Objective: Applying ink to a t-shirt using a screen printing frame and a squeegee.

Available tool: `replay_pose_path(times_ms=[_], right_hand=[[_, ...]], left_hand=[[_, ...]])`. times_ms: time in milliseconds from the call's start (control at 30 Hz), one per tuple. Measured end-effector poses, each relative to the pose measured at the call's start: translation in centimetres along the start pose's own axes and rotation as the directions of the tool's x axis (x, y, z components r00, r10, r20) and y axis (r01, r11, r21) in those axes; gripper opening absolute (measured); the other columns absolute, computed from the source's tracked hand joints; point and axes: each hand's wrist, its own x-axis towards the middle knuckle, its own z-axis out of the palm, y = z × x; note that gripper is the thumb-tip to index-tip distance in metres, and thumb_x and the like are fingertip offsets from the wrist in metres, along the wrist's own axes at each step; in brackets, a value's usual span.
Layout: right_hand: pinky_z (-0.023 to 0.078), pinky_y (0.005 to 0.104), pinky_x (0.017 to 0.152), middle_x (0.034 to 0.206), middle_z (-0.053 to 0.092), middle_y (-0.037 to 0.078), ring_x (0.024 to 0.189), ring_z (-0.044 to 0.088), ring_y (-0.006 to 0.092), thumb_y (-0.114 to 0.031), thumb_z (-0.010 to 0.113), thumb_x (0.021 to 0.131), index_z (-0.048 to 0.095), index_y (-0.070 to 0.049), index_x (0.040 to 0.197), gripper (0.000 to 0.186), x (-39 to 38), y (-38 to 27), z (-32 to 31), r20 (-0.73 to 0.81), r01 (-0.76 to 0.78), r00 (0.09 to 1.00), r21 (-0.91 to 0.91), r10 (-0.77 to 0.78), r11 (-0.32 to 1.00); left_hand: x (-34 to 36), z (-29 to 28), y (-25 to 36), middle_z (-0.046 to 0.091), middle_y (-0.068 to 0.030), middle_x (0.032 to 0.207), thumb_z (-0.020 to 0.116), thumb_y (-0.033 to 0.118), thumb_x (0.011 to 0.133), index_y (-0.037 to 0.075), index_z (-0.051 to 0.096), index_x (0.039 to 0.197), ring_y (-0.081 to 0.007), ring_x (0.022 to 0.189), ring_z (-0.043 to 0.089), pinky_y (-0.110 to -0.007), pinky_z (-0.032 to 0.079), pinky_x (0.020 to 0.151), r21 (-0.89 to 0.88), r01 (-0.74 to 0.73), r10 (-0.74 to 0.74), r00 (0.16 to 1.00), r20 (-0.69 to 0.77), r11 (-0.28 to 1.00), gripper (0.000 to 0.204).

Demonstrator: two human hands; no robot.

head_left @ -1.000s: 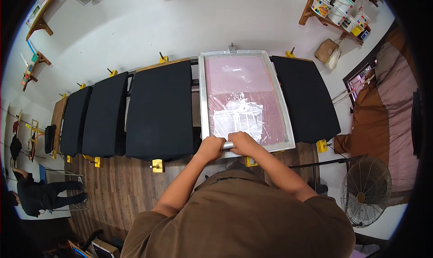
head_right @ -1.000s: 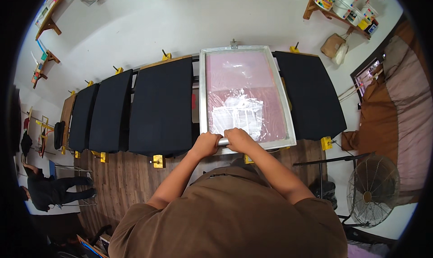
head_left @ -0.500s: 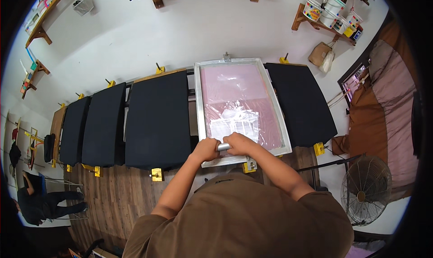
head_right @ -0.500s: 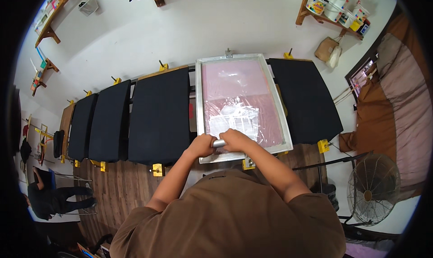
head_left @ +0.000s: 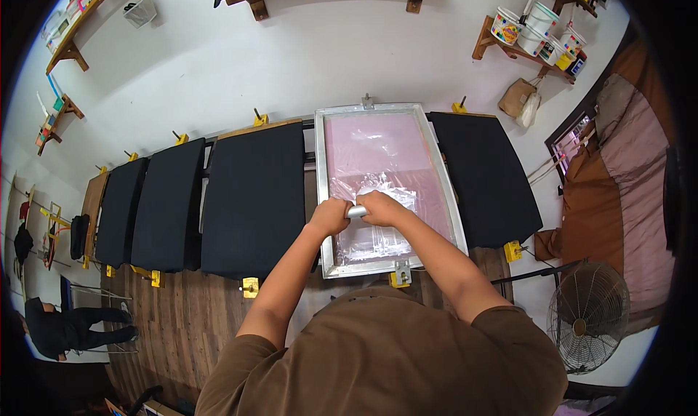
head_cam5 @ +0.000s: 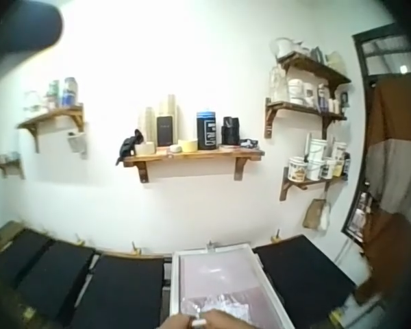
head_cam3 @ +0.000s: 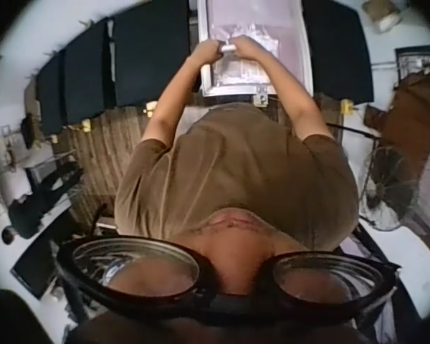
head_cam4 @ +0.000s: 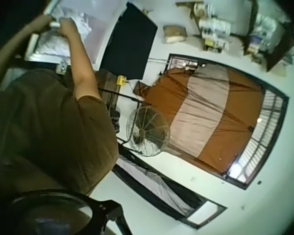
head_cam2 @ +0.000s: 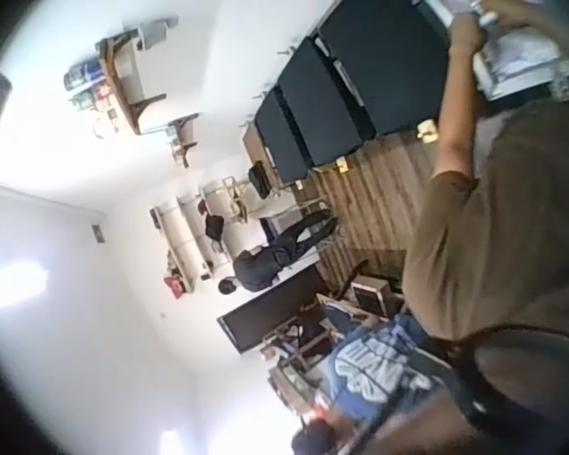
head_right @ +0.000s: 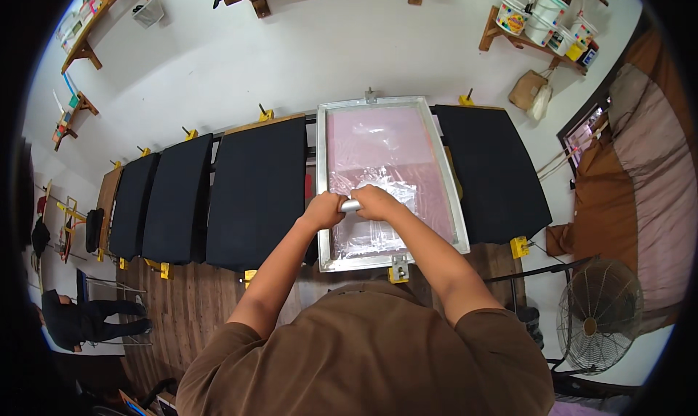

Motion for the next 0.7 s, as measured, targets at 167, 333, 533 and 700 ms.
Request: replay_pose_path(times_ms=[167,333,533,700], right_hand=[[0.055,0.0469,0.079,0.089,0.070,0.019,0.089,0.069,0.0395,-0.011,0.073,0.074,0.065,-0.004,0.094,0.022,0.1,0.6,0.9,-0.035,0.003,0.999,-0.004,-0.003,1.000],[0.055,0.0476,0.080,0.092,0.070,0.018,0.091,0.068,0.0394,-0.009,0.073,0.075,0.064,-0.005,0.094,0.021,-0.1,1.1,1.3,-0.045,0.026,0.999,-0.008,-0.026,1.000],[0.054,0.0487,0.081,0.091,0.069,0.019,0.091,0.067,0.0399,-0.008,0.073,0.075,0.062,-0.003,0.094,0.023,-0.2,1.1,2.3,-0.085,0.039,0.996,-0.033,-0.042,0.999],[0.054,0.0481,0.084,0.097,0.066,0.018,0.098,0.065,0.0384,-0.006,0.074,0.075,0.060,-0.003,0.099,0.029,-2.7,0.1,4.3,-0.170,0.048,0.984,-0.048,-0.055,0.998]], left_hand=[[0.4,1.0,-0.7,0.073,-0.0180,0.090,0.067,0.010,0.075,0.011,0.073,0.096,-0.0383,0.088,0.072,-0.048,0.058,0.082,0.005,0.015,-0.015,1.000,0.012,1.000,0.022],[0.8,1.7,-0.7,0.074,-0.0174,0.091,0.066,0.010,0.076,0.012,0.073,0.097,-0.0380,0.089,0.072,-0.048,0.058,0.082,0.013,0.020,-0.020,1.000,0.015,1.000,0.023],[0.4,2.1,-0.7,0.073,-0.0162,0.088,0.066,0.009,0.077,0.013,0.073,0.098,-0.0367,0.085,0.072,-0.048,0.058,0.080,0.033,0.009,-0.009,1.000,-0.007,0.999,0.022],[-2.4,3.4,0.9,0.073,-0.0151,0.089,0.064,0.006,0.079,0.013,0.073,0.103,-0.0368,0.083,0.071,-0.047,0.058,0.077,0.013,-0.034,0.035,0.993,-0.110,0.999,0.027]])
